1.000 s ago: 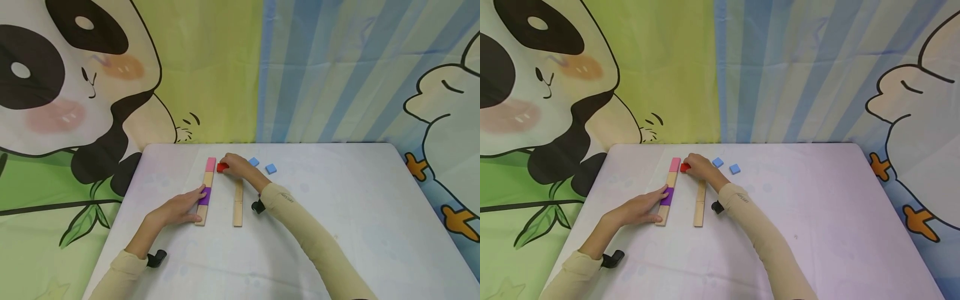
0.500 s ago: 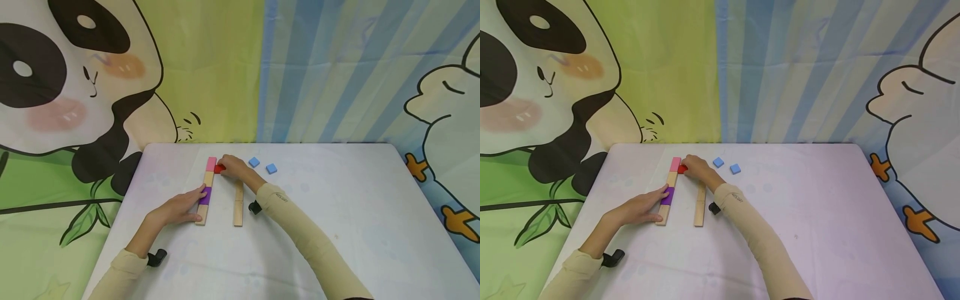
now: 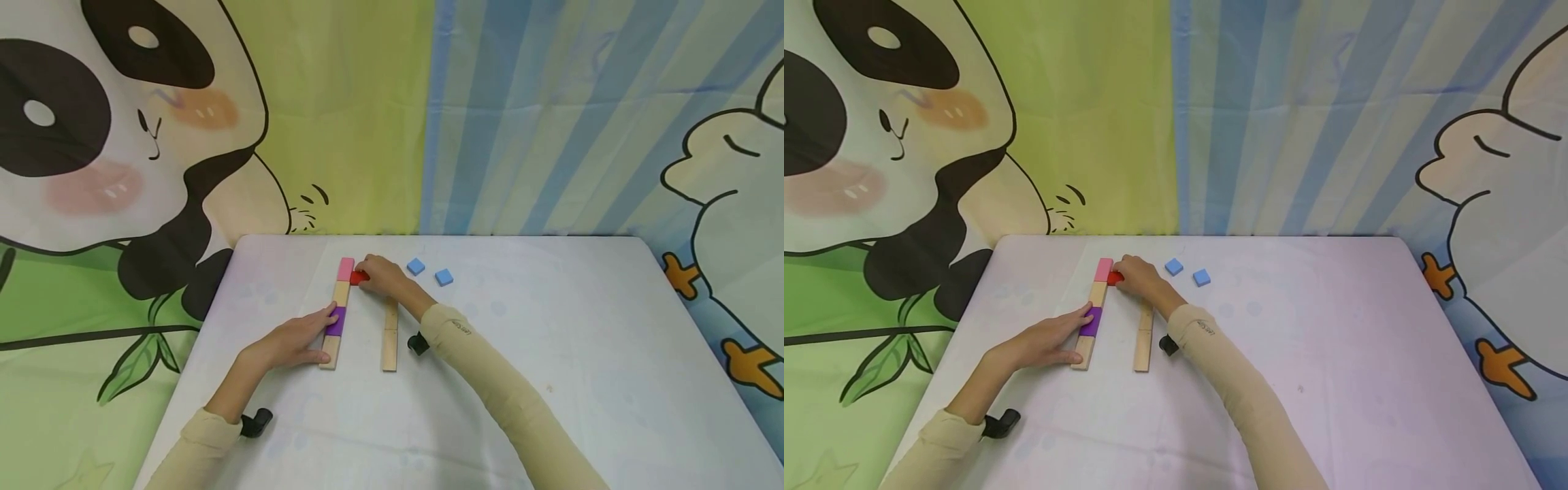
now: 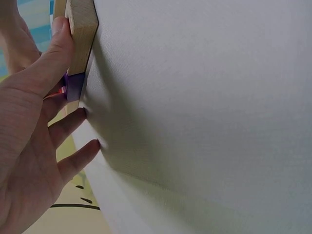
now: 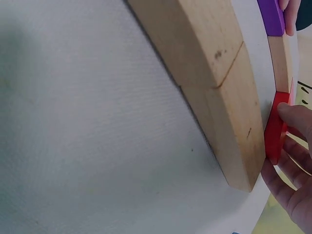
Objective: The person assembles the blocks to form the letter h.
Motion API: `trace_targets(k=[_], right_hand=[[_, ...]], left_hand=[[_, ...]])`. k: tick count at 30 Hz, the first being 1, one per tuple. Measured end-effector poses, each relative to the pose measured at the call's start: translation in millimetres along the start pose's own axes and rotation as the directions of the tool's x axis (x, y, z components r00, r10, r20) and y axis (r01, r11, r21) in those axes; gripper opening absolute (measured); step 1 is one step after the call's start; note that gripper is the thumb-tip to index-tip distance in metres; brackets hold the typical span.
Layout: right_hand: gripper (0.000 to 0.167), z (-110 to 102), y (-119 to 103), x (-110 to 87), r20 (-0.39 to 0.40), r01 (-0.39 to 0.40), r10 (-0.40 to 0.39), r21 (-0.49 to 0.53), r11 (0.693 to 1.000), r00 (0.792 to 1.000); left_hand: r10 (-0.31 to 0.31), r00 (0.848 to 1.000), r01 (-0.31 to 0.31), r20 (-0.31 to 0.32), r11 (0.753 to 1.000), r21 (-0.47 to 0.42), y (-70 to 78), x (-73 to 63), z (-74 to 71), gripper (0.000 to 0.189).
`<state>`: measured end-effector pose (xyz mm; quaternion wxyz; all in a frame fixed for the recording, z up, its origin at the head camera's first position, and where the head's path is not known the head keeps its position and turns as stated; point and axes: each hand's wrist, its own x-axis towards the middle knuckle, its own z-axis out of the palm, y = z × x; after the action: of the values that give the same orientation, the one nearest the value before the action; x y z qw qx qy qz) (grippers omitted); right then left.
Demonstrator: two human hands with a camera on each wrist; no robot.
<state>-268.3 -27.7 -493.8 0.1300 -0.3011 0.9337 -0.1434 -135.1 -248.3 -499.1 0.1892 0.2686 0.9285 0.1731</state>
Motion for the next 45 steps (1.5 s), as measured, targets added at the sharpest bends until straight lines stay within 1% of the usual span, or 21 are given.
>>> trace_targets(k=[10, 12, 14, 18, 20, 22, 25, 27, 29, 31, 35, 37, 40, 42, 45], right_hand=[[0.041, 4.5, -0.1, -1.2, -0.025, -0.002, 0.002, 0.004, 1.0, 1.0], [0.041, 5.7, -0.6, -4.2, -0.047, 0.003, -0.003, 0.009, 1.0, 0.999], [0.046, 5.6, -1.0, -7.6, -0.051, 0.003, -0.002, 0.027, 1.0, 0.999], [0.063, 4.7, 2.6, -19.8, -0.063, 0.01, -0.006, 0.06, 0.998, 0.998], [0.069, 3.1, 7.1, -32.4, -0.088, 0.025, -0.019, 0.076, 0.997, 0.996], [0.072, 1.8, 13.8, -51.3, -0.12, 0.048, -0.037, 0.093, 0.994, 0.992], [0.074, 0.8, 25.1, -87.0, -0.151, 0.077, -0.056, 0.133, 0.988, 0.987], [0.074, 3.0, 34.3, -111.8, -0.167, 0.081, -0.056, 0.149, 0.985, 0.984], [0.074, 6.3, 43.7, -134.7, -0.188, 0.079, -0.049, 0.153, 0.985, 0.981], [0.073, 9.7, 52.2, -155.3, -0.205, 0.061, -0.027, 0.16, 0.985, 0.978], [0.072, 17.6, 66.6, -190.0, -0.25, 0.032, 0.014, 0.18, 0.983, 0.968], [0.072, 21.4, 71.6, -204.1, -0.27, 0.024, 0.028, 0.19, 0.981, 0.962], [0.072, 26.6, 77.5, -219.4, -0.303, 0.028, 0.033, 0.195, 0.98, 0.952], [0.071, 28.3, 79.5, -225.4, -0.325, 0.039, 0.031, 0.207, 0.978, 0.945], [0.071, 29.4, 81.2, -229.0, -0.355, 0.055, 0.027, 0.219, 0.974, 0.935]], left_hand=[[-0.005, 1.0, 0.005, 0.002, 1.0, 0.001, 1.1, -1.5, -1.5, 0.103], [-0.006, 1.0, 0.006, -0.001, 1.0, 0.001, 0.8, -1.6, -1.3, 0.102], [-0.01, 1.0, 0.01, 0.0, 1.0, -0.004, 0.8, -1.5, -1.2, 0.101], [-0.013, 1.0, 0.013, 0.004, 1.0, -0.013, 1.5, -0.8, 1.0, 0.099], [-0.016, 1.0, 0.016, 0.012, 1.0, -0.019, 2.5, -0.5, 2.6, 0.099], [-0.022, 1.0, 0.023, 0.018, 1.0, -0.021, 3.3, -0.6, 4.2, 0.1], [-0.03, 0.999, 0.031, 0.02, 0.999, -0.016, 4.7, -2.3, 5.3, 0.1], [-0.029, 0.999, 0.03, 0.013, 0.999, -0.012, 5.8, -4.0, 5.1, 0.1], [-0.028, 1.0, 0.028, 0.004, 1.0, -0.007, 6.9, -5.5, 4.2, 0.099], [-0.012, 1.0, 0.012, -0.01, 1.0, 0.0, 7.9, -6.5, 3.0, 0.098], [0.008, 1.0, -0.008, -0.023, 1.0, 0.0, 9.2, -6.2, 1.6, 0.098], [0.01, 1.0, -0.01, -0.02, 1.0, 0.003, 8.9, -5.4, 1.7, 0.098], [-0.002, 1.0, 0.002, -0.008, 1.0, 0.013, 7.8, -4.0, 1.6, 0.099], [-0.008, 1.0, 0.008, -0.007, 1.0, 0.009, 6.8, -3.1, 1.0, 0.099], [-0.018, 1.0, 0.018, -0.004, 1.0, 0.005, 5.4, -1.9, -0.1, 0.099]])
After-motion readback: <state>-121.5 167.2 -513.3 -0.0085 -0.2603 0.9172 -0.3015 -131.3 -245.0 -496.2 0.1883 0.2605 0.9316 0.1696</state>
